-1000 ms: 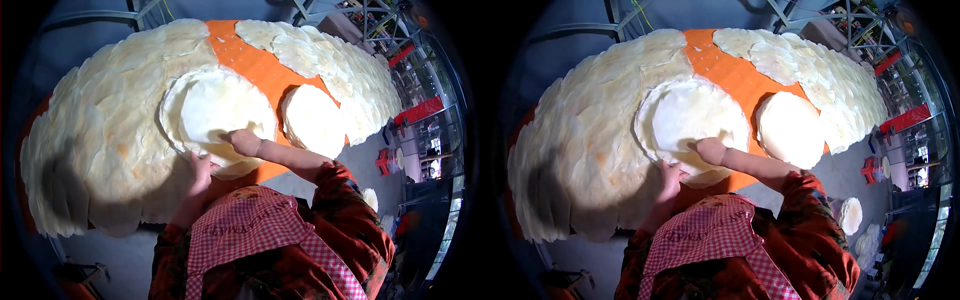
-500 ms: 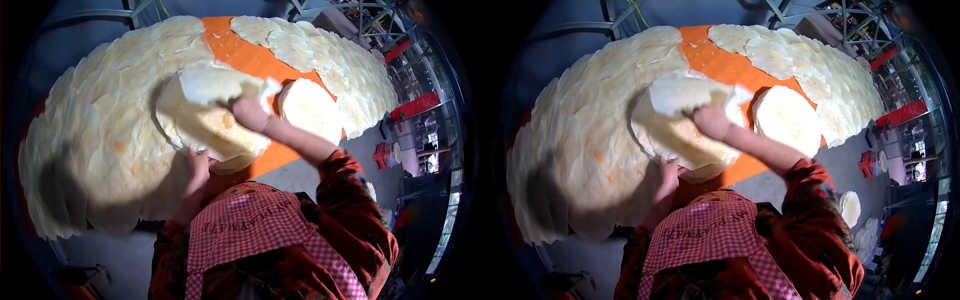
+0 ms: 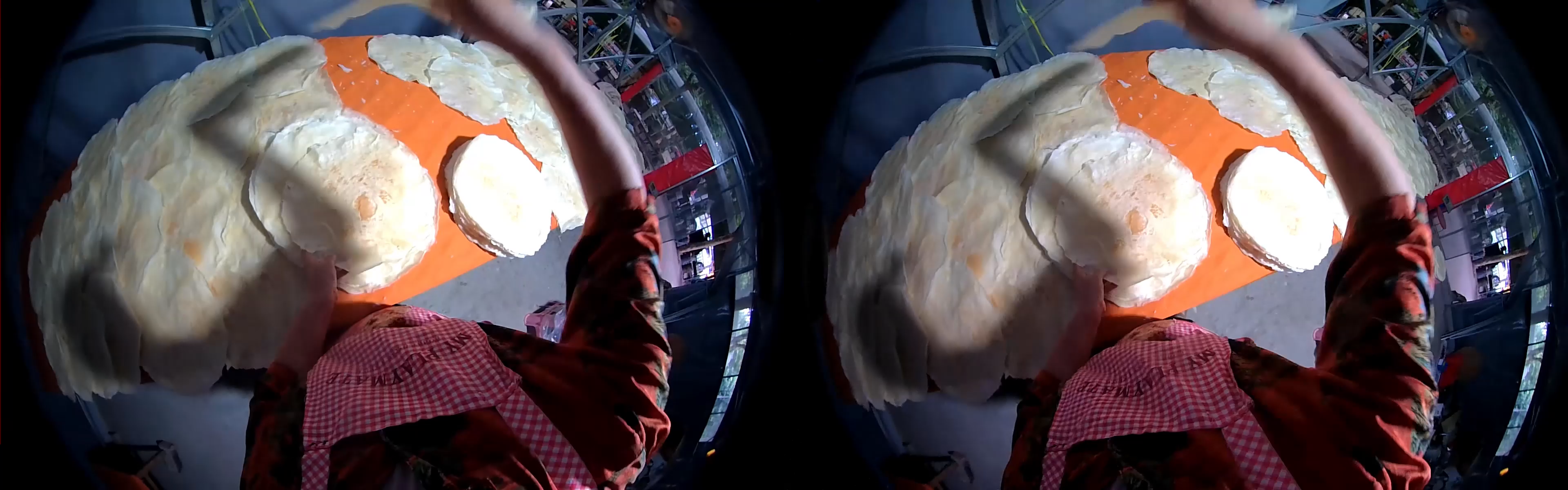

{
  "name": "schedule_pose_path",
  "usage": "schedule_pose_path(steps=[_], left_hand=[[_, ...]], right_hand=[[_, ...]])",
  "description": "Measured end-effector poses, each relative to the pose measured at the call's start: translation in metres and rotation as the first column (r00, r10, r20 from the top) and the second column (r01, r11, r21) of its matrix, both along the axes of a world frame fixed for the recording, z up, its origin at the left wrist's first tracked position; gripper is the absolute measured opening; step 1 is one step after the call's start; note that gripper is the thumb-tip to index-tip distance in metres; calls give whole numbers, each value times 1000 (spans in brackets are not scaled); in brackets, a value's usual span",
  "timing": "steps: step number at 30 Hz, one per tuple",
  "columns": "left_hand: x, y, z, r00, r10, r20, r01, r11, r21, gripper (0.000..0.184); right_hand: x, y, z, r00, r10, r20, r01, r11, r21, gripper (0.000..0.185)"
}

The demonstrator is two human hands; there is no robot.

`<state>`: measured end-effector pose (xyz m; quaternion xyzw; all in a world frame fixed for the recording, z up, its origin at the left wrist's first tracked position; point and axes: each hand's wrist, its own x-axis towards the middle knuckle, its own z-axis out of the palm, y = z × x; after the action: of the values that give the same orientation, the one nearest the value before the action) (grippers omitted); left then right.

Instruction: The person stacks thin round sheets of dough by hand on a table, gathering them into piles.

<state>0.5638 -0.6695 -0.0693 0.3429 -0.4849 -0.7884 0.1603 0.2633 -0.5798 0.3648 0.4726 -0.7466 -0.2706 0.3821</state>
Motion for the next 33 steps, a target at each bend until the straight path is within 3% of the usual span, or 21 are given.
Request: schedule_pose_path(steps=[1, 2, 3, 4, 5, 6, 7, 9, 12, 13, 14, 15, 16, 17, 19, 21, 25, 27, 30, 32, 33], left_hand=[[-2, -2, -23, 1000, 0, 15, 1, 1000, -30, 67], [-5, -4, -47, 1000, 3, 31, -1, 998, -61, 67], [-4, -3, -35, 999, -1, 41, 4, 997, -82, 67], [-3, -2, -23, 999, -4, 52, 10, 995, -104, 68], [-3, -2, -18, 994, 2, 112, 4, 999, -52, 67], [-4, -2, -14, 985, 5, 171, -6, 1000, 2, 67], [-1, 4, 33, 986, 12, 165, -40, 986, 164, 67], [-3, 3, 31, 985, 12, 170, -40, 986, 163, 67], [-3, 0, 22, 988, 9, 156, -37, 984, 174, 66], [-1, 1, 17, 989, 3, 150, -30, 983, 182, 66], [-1, 1, 9, 980, 17, 196, -40, 993, 114, 66], [-3, -1, -13, 991, 23, 131, -23, 1000, 3, 67], [-6, -4, -42, 998, 19, 61, -13, 994, -108, 68], [-8, -5, -56, 1000, 11, -14, -14, 976, -217, 68], [-7, -3, -31, 997, 20, 71, -13, 994, -106, 64], [1, 4, 34, 989, -7, 146, -23, 979, 205, 60], [2, 6, 23, 996, 12, 85, -31, 973, 229, 55], [4, 5, 24, 998, -2, 66, -13, 974, 225, 53], [6, 8, 39, 996, -22, 90, 4, 981, 196, 48], [2, 9, 22, 998, -10, 67, -2, 983, 182, 49], [0, 10, 32, 999, -6, 53, -4, 984, 176, 49]], right_hand=[[40, 3, -23, 924, 149, 353, -65, 969, -240, 33], [29, 10, -76, 822, 418, 387, -281, 888, -364, 32], [57, 10, -112, 829, 243, 504, -129, 959, -251, 36], [81, 10, -157, 790, 349, 505, -207, 926, -316, 41], [87, 14, -218, 748, 372, 550, -211, 919, -334, 45], [104, 19, -269, 695, 254, 672, -117, 963, -243, 51], [126, 23, -310, 682, 184, 708, -81, 981, -177, 53], [153, 32, -374, 596, 333, 730, -107, 935, -339, 54], [117, 31, -374, 519, 327, 789, 9, 922, -388, 57], [116, 23, -305, 487, 59, 871, 194, 966, -173, 58], [96, 16, -273, 443, -17, 897, 285, 951, -123, 55], [61, 17, -268, 469, 245, 848, 166, 919, -357, 51], [59, 8, -218, 412, 215, 885, 227, 917, -329, 48], [43, 5, -200, 462, 319, 828, 134, 897, -420, 45], [71, 7, -147, 519, 274, 810, 138, 908, -395, 43], [105, 26, -187, 578, 234, 781, 58, 944, -326, 42], [162, 55, -337, 544, 240, 804, -89, 969, -230, 30], [174, 50, -352, 538, 164, 826, -96, 986, -133, 26], [186, 33, -334, 561, 251, 789, -114, 967, -226, 28], [198, 28, -337, 585, 266, 766, -110, 962, -250, 33], [208, 26, -335, 564, 139, 814, -75, 990, -118, 40]])
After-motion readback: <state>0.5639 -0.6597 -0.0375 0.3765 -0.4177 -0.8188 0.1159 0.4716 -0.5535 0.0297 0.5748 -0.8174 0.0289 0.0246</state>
